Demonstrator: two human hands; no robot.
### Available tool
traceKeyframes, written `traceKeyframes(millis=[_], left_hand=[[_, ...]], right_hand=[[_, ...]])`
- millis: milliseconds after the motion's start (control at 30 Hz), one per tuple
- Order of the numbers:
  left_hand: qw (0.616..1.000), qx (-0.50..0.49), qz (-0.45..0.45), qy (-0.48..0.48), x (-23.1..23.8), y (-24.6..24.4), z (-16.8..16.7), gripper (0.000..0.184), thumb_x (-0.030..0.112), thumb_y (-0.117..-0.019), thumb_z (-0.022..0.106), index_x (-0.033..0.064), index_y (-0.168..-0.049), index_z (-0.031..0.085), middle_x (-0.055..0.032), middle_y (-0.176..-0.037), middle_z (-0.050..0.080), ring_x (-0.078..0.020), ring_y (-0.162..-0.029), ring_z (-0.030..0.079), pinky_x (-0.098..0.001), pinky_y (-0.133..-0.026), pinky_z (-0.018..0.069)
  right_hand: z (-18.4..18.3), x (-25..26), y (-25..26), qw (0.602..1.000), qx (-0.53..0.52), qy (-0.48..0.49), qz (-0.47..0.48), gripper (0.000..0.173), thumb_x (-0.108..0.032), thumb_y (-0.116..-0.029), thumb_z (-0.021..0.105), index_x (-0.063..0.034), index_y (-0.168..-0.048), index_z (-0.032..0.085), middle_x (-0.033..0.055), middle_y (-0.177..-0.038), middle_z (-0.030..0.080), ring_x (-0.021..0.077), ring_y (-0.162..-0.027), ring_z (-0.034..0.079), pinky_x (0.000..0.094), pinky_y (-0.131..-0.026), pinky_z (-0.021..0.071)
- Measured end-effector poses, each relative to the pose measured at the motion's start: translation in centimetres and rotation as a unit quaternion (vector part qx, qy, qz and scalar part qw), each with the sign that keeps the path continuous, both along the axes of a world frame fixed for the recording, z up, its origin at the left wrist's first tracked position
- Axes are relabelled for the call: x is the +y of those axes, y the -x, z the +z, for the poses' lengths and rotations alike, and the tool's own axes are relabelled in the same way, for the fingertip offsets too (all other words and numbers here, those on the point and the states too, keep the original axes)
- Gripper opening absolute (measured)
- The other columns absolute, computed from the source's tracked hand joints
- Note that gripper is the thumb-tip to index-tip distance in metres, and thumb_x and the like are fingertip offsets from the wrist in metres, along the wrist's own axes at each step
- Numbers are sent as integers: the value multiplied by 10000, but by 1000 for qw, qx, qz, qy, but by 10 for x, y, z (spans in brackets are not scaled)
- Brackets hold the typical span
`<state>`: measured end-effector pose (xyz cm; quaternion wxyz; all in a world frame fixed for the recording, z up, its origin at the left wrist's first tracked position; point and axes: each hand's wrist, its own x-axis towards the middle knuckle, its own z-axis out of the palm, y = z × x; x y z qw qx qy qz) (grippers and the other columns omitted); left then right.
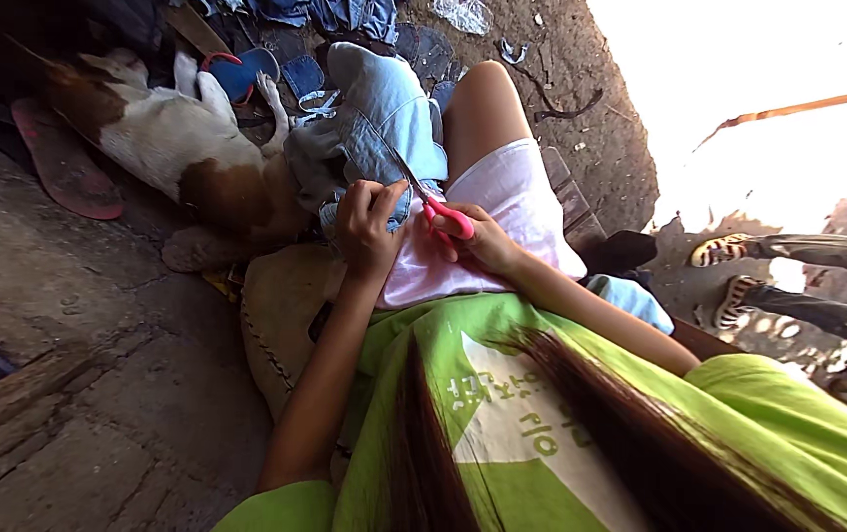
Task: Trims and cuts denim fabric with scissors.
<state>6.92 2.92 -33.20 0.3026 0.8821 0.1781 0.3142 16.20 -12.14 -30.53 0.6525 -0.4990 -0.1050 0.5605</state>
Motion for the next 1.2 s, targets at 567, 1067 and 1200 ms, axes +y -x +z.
traceKeyframes(millis=[567,1067,1200], left_hand=[[1000,-2,8,-1,0,1,1,141,98,-891,712,26,-984,788,-145,-832,641,-239,-823,620,-290,-779,483],[1000,-12,0,-3,-1,2,-2,134,77,-872,717,28,-975,787,-144,-826,646,-241,-820,626,-294,-770,487],[1000,-14,5,-3,-1,2,-2,122,73,-872,721,27,-963,788,-143,-821,642,-238,-812,621,-285,-763,484]], right_hand=[[5,14,-3,999,-25,21,12,247,-301,-1036,477,-151,-884,602,-110,-593,563,-42,-471,485,129,-449,399],[2,4,-7,999,-23,17,17,210,-281,-1017,546,-124,-906,629,-109,-621,573,-37,-496,506,135,-484,433],[5,11,-9,999,-8,30,17,268,-297,-1027,470,-147,-871,628,-103,-617,585,-41,-494,515,128,-476,432]])
